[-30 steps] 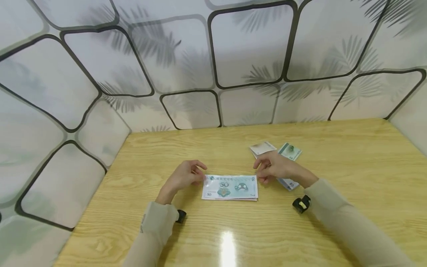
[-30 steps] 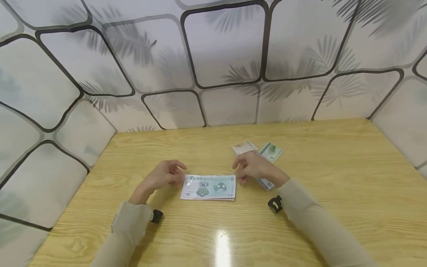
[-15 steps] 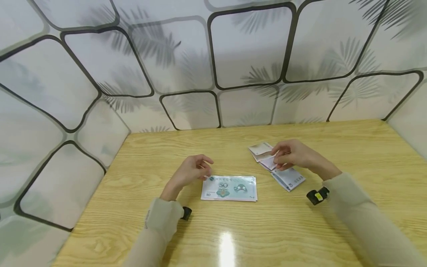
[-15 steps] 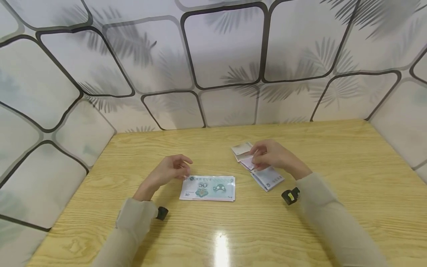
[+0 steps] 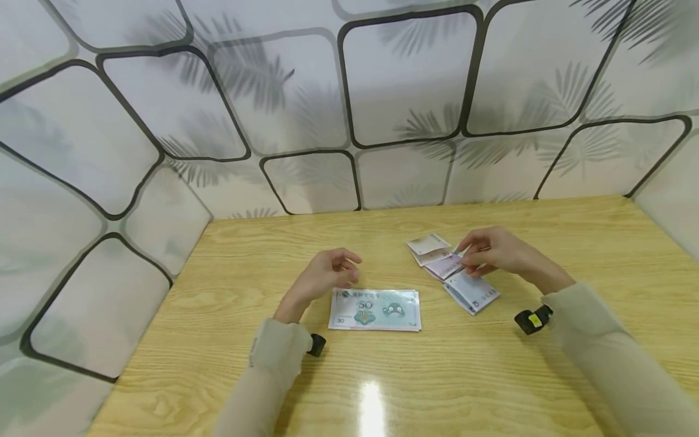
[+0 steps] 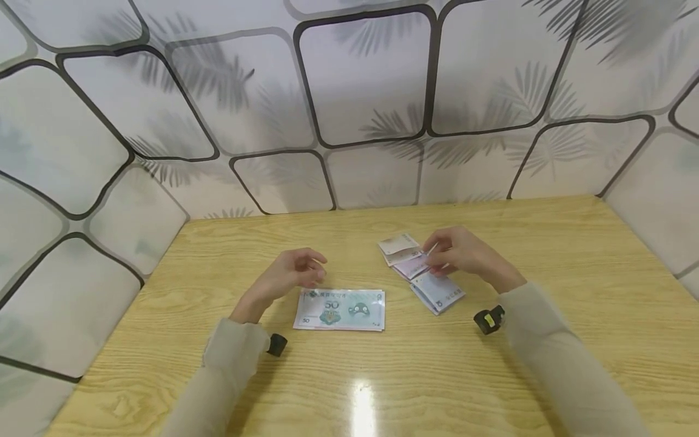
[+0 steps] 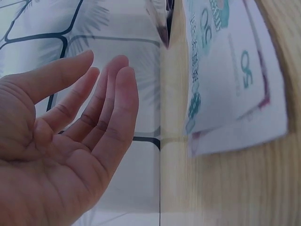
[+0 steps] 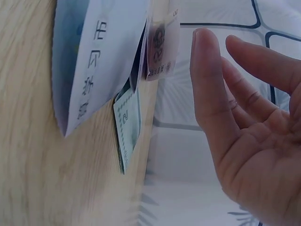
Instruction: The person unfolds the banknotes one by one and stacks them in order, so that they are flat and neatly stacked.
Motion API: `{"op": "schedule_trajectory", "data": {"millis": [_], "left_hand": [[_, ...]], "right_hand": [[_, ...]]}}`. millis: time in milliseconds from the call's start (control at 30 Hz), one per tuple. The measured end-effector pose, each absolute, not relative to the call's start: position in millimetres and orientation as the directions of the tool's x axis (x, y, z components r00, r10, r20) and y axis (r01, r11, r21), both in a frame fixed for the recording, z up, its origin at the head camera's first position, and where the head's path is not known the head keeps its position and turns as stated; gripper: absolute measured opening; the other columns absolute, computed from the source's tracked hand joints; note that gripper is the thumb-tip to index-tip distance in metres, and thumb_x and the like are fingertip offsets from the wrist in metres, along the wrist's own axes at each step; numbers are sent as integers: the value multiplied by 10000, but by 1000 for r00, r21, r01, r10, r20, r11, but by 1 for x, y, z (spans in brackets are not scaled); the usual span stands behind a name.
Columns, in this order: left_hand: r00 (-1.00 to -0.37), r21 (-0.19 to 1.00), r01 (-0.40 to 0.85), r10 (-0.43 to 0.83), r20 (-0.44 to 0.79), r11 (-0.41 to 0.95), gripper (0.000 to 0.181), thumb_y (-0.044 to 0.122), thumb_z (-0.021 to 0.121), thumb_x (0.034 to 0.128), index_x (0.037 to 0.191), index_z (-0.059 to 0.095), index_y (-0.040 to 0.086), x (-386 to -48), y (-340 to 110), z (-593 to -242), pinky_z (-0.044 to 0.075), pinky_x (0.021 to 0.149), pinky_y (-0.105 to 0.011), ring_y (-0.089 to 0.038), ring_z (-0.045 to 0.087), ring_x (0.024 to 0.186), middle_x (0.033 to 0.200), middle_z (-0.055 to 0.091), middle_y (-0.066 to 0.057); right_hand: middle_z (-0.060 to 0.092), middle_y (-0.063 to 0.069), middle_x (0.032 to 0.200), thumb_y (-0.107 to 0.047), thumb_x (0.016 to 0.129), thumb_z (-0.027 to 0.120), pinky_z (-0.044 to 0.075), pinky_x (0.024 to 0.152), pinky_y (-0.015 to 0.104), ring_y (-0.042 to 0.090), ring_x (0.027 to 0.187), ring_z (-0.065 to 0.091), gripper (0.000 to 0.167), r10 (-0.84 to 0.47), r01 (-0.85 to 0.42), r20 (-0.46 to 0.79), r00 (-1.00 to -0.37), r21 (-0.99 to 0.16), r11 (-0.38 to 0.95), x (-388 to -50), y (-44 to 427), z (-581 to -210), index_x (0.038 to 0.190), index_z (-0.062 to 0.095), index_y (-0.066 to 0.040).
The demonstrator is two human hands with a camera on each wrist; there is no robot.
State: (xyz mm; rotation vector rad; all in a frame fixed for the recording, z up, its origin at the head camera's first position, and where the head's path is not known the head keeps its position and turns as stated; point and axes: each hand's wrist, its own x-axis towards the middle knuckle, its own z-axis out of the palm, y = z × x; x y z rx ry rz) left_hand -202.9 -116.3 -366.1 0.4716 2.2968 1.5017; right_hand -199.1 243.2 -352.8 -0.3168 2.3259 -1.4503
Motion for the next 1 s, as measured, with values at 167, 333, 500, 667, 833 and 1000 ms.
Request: {"op": "schedule_trajectory", "data": {"millis": [167, 333, 500, 667, 833, 1000], "left_hand": [[-876, 931, 74, 470, -110, 357, 303, -6, 624, 977, 1265, 597, -99, -207, -106, -368, 608, 835, -411, -411, 685, 941, 985, 680, -151], [-877, 928, 82, 469, -107, 364, 296, -3, 626, 977, 1258, 604, -93, -209, -97, -368, 610, 823, -398, -379, 695, 924, 987, 677, -148], [-880, 928, 85, 465, -101, 362, 302, -10, 640, 968, 1258, 610, -89, -210, -88, -368, 609, 832, -417, -398, 685, 955, 1024, 671, -160], [-885, 933, 94, 458, -80, 346, 307, -20, 647, 961, 1256, 612, -94, -214, -79, -368, 603, 850, -444, -425, 668, 989, 1057, 676, -177], [-886, 935, 120, 461, -51, 334, 297, -29, 646, 958, 1244, 614, -103, -218, -70, -369, 604, 844, -450, -430, 669, 981, 1045, 683, -187], [-876, 938, 158, 482, -10, 307, 283, -39, 643, 956, 1224, 611, -124, -219, -59, -370, 607, 835, -447, -447, 660, 975, 1038, 681, -216]], "right_hand": [[682, 111, 875, 16, 978, 620, 621, 724, 348, 173, 769, 669, 312, -370, 23, -202, -907, -900, 435, -203, 247, -356, 1226, 531, 184], [676, 98, 861, 14, 974, 618, 618, 719, 325, 167, 773, 664, 319, -358, 35, -199, -912, -908, 418, -209, 246, -361, 1226, 524, 185], [673, 101, 879, 28, 978, 599, 617, 712, 307, 151, 770, 666, 324, -341, 69, -218, -914, -915, 397, -212, 248, -366, 1235, 504, 202], [669, 116, 918, 37, 981, 588, 619, 727, 309, 141, 778, 676, 344, -312, 114, -243, -919, -918, 379, -216, 249, -370, 1261, 487, 208], [673, 108, 925, 24, 989, 590, 618, 725, 302, 134, 773, 679, 350, -287, 139, -257, -923, -917, 374, -219, 249, -372, 1269, 480, 202], [673, 102, 931, 11, 991, 597, 615, 726, 288, 127, 772, 677, 341, -264, 152, -263, -928, -913, 378, -222, 249, -374, 1261, 488, 187]]}}
